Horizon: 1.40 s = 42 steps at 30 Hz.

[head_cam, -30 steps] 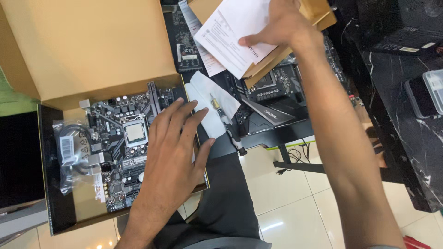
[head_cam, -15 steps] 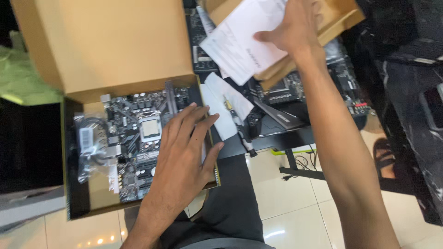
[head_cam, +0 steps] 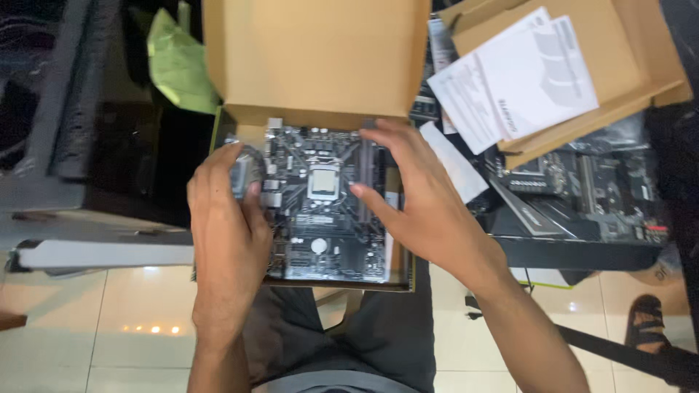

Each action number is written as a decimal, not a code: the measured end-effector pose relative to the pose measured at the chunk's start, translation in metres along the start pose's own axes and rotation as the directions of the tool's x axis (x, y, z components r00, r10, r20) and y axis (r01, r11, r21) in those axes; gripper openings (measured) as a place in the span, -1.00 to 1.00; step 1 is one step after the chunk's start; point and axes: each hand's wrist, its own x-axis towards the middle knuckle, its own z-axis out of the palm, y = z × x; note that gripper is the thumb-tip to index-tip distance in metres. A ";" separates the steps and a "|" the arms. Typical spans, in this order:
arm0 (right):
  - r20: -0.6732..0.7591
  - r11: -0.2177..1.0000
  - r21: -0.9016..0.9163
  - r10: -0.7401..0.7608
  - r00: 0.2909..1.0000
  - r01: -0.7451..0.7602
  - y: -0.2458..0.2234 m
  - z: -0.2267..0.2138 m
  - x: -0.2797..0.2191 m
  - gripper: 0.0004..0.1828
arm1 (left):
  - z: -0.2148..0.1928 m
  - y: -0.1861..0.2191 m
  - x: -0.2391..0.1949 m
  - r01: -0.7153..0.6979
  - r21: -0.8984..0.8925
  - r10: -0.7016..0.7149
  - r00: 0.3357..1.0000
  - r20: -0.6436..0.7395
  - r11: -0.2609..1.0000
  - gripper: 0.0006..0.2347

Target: The person handles a computer motherboard inside a cardboard box, using their hands to press down on components and adjust parts. They then pick up a small plastic bag containing accessories and examine it.

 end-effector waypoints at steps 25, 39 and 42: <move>0.063 0.754 0.569 0.358 0.932 -0.328 0.009 0.063 -0.025 -0.01 | 0.014 -0.029 -0.024 0.049 0.230 -0.113 0.955 0.275 0.972 -0.28; 0.009 0.808 0.520 0.318 0.948 -0.276 0.016 0.075 -0.030 -0.02 | -0.003 0.012 -0.042 0.292 0.237 -0.350 0.900 0.260 0.927 -0.52; -0.009 0.838 0.473 0.311 0.950 -0.270 0.019 0.075 -0.031 0.00 | -0.001 0.009 -0.044 0.254 0.219 -0.305 0.920 0.245 0.942 -0.47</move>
